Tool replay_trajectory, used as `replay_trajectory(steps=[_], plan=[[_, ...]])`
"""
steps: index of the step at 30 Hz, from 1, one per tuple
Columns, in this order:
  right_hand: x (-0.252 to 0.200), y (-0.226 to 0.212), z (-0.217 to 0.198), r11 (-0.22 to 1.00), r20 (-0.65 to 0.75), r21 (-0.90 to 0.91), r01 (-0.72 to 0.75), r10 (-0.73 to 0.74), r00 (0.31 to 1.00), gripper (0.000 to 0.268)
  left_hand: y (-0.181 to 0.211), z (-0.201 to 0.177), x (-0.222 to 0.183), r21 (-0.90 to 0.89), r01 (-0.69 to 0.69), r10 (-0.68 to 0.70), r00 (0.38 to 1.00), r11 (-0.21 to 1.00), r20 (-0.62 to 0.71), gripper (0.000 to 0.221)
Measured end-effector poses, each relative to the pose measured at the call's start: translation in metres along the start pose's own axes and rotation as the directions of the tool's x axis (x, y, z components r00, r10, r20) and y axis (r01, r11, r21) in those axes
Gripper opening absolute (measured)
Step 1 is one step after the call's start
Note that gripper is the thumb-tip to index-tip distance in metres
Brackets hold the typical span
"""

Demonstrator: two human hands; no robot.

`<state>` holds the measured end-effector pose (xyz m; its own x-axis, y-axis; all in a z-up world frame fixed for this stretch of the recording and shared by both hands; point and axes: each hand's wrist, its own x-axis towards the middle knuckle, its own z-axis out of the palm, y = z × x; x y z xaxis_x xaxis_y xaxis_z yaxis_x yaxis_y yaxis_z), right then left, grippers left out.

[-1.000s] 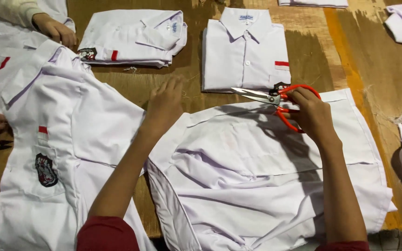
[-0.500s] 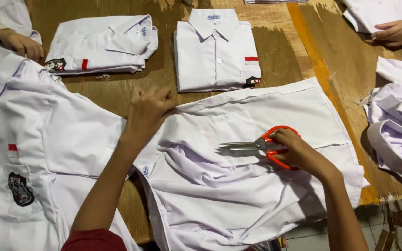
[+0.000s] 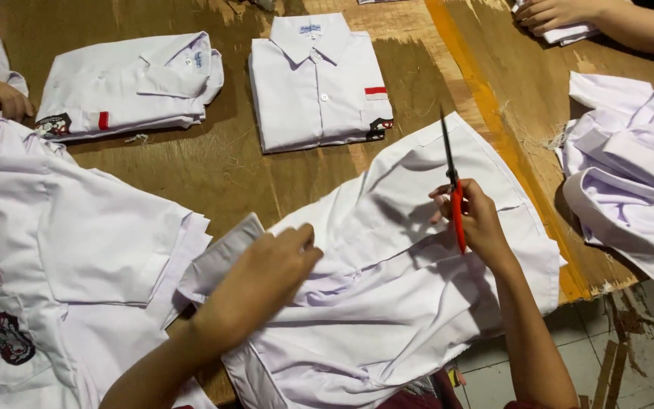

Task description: Trimming excess fabric and loose threads from white school shirts using scissors on a factory work table.

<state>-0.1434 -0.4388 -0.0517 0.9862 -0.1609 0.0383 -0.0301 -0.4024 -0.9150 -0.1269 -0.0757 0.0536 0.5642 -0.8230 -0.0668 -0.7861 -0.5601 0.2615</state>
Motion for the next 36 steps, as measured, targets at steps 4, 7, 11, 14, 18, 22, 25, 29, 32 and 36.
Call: replay_trajectory(steps=[4, 7, 11, 14, 18, 22, 25, 29, 32, 36], plan=[[0.022, -0.028, 0.015, 0.963, -0.257, 0.046, -0.266, 0.269, 0.928, 0.039, 0.031, 0.056, -0.014, 0.237, -0.143, 0.138, 0.99, 0.961, 0.038, 0.029], [0.038, -0.024, 0.013, 0.969, -0.347, 0.168, -0.182, 0.231, 0.909, 0.042, 0.044, 0.09, -0.02, 0.273, -0.201, 0.171, 0.977, 0.941, 0.129, 0.023], [0.055, -0.014, -0.001, 0.95, -0.474, -0.118, -0.289, 0.202, 0.857, 0.057, 0.046, 0.11, -0.021, 0.237, -0.272, 0.228, 0.954, 0.933, 0.196, 0.029], [0.061, 0.023, -0.015, 0.928, -0.471, -0.2, -0.314, 0.19, 0.862, 0.052, 0.044, 0.111, -0.025, 0.226, -0.256, 0.214, 0.957, 0.94, 0.194, 0.032], [0.052, 0.051, -0.035, 0.962, -0.511, -0.03, -0.271, 0.219, 0.832, 0.037, 0.038, 0.09, -0.032, 0.365, 0.047, -0.134, 0.967, 0.93, 0.217, 0.035], [0.032, 0.053, -0.06, 0.954, -0.47, 0.274, -0.126, 0.247, 0.848, 0.034, 0.032, 0.07, -0.046, 0.475, 0.265, -0.396, 0.897, 0.839, 0.198, 0.042], [0.023, 0.066, -0.077, 0.923, -0.517, 0.385, 0.016, 0.201, 0.832, 0.038, 0.035, 0.055, -0.037, 0.442, 0.291, -0.469, 0.801, 0.848, 0.373, 0.043], [0.02, 0.068, -0.082, 0.853, -0.461, 0.519, -0.058, 0.337, 0.821, 0.039, 0.044, 0.089, -0.006, 0.401, 0.207, -0.407, 0.754, 0.892, 0.515, 0.028], [0.021, 0.069, -0.088, 0.877, -0.446, 0.476, -0.068, 0.308, 0.84, 0.04, 0.025, 0.133, -0.006, 0.498, 0.167, -0.362, 0.873, 0.851, 0.326, 0.023], [0.018, 0.053, -0.098, 0.937, -0.442, 0.337, -0.098, 0.249, 0.861, 0.042, -0.033, 0.168, -0.001, 0.548, 0.261, -0.25, 0.964, 0.795, -0.096, 0.045]])
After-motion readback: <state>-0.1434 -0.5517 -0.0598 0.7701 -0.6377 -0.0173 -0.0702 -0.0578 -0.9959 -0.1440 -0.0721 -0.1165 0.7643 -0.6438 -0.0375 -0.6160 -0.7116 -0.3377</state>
